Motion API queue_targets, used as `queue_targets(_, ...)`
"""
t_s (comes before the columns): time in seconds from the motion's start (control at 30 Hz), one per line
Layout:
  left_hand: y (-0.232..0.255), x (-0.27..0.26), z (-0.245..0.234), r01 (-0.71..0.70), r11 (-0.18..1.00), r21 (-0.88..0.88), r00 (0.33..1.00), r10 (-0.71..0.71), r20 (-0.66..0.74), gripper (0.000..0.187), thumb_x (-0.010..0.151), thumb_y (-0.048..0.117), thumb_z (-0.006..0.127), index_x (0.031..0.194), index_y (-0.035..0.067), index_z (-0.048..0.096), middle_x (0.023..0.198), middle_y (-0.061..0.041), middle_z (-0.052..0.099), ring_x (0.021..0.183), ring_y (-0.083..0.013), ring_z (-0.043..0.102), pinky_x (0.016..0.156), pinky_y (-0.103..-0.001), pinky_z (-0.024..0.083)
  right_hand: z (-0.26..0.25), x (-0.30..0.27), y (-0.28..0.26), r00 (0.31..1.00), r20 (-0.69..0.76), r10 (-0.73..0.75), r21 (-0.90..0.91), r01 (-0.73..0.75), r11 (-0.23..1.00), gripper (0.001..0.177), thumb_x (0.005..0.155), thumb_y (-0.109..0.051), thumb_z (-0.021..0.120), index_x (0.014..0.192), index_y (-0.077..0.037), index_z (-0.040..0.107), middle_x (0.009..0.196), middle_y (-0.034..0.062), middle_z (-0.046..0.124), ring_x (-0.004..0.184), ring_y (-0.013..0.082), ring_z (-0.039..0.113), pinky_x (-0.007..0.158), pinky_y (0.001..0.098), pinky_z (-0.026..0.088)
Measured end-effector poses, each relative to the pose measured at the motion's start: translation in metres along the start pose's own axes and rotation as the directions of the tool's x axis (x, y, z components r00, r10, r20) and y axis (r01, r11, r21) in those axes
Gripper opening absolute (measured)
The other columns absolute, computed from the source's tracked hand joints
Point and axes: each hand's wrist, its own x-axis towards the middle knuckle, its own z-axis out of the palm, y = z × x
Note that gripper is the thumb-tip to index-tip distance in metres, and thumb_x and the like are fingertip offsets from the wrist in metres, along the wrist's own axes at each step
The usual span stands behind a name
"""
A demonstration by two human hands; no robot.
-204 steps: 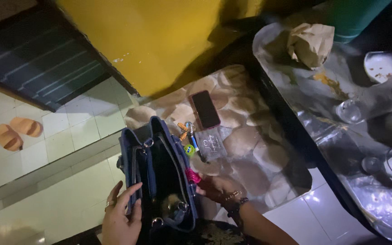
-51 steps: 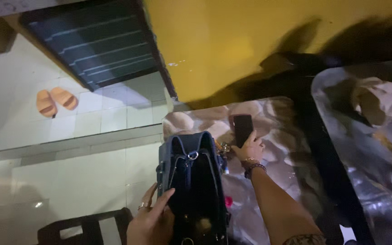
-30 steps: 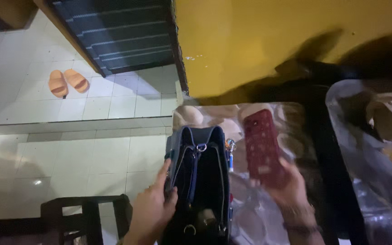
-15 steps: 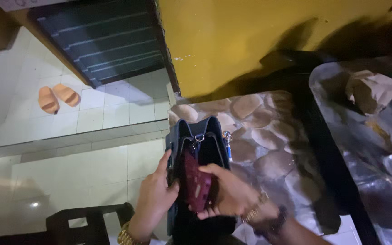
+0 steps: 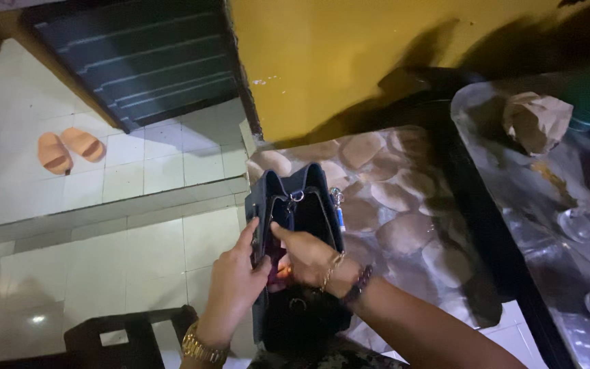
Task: The person pours water from a plastic bottle into a metal flask, then places the flask, a phone, keys, and other small items into a blue handbag. The bag is zipped closed at the end.
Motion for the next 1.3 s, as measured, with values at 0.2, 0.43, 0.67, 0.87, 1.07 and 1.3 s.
queue_targets(0.2,-0.002,-0.002,-0.002,0.008,1.000,0.012,1.000,-0.008,-0.001,0.077,0.078,0.019,0.075,0.149,0.019,0.046,0.072,-0.019,0.071,0.069,-0.0385,0.071,0.063,-0.049,0.056,-0.002,-0.009,0.015,0.863,0.058,-0.501,-0.831,0.320,0.455,0.035,0.096,-0.032,0.059,0.102,0.000,0.072,0.094,0.0209,0.075,0.085,0.0334,0.074,0.077,0.0417,0.058)
queue_targets(0.43,-0.004,0.002,-0.004,0.151,0.977,0.148,0.981,-0.167,0.100,0.080,0.079,0.023,0.076,0.152,0.023,0.043,0.076,-0.017,0.073,0.070,-0.0338,0.074,0.066,-0.042,0.059,0.049,-0.037,0.004,0.813,0.030,-0.582,-0.997,0.069,0.045,0.020,0.083,-0.014,0.071,0.098,-0.001,0.067,0.087,0.0257,0.072,0.088,0.0413,0.073,0.077,0.0488,0.060)
queue_targets(0.67,-0.019,-0.003,0.006,0.112,0.991,0.077,0.993,-0.110,-0.032,0.073,0.078,0.031,0.077,0.145,0.023,0.050,0.103,-0.019,0.076,0.071,-0.0314,0.077,0.070,-0.042,0.061,0.014,-0.092,-0.034,0.838,-0.009,-0.545,-0.724,0.370,0.582,0.016,0.085,-0.015,0.076,0.098,-0.006,0.075,0.080,0.0080,0.078,0.063,0.0178,0.075,0.053,0.0320,0.059)
queue_targets(0.87,-0.013,-0.006,0.011,0.256,0.956,0.147,0.965,-0.261,0.014,0.069,0.082,0.038,0.074,0.146,0.023,0.052,0.108,-0.018,0.076,0.080,-0.0288,0.080,0.076,-0.039,0.063,-0.119,-0.062,-0.050,0.548,-0.389,-0.741,-0.701,0.347,0.624,0.014,0.088,-0.014,0.075,0.097,-0.004,0.080,0.076,0.0094,0.074,0.058,0.0159,0.065,0.050,0.0308,0.051)
queue_targets(1.07,0.003,-0.011,0.010,0.294,0.955,0.047,0.956,-0.292,-0.036,0.064,0.084,0.041,0.076,0.142,0.023,0.055,0.113,-0.016,0.076,0.078,-0.0277,0.081,0.072,-0.039,0.063,-0.191,0.036,0.020,0.461,-0.186,-0.868,-0.964,0.086,0.253,0.029,0.080,-0.014,0.075,0.109,-0.013,0.080,0.101,0.0183,0.071,0.084,0.0350,0.071,0.078,0.0456,0.055)
queue_targets(1.3,0.006,-0.010,0.020,0.324,0.933,0.154,0.946,-0.320,-0.055,0.064,0.085,0.038,0.074,0.142,0.017,0.056,0.113,-0.015,0.076,0.079,-0.0259,0.081,0.074,-0.038,0.065,-0.202,0.069,0.055,0.389,-0.036,-0.920,-0.956,0.254,0.145,0.049,0.077,-0.017,0.080,0.126,-0.016,0.072,0.121,0.0202,0.066,0.101,0.0401,0.068,0.088,0.0464,0.057)
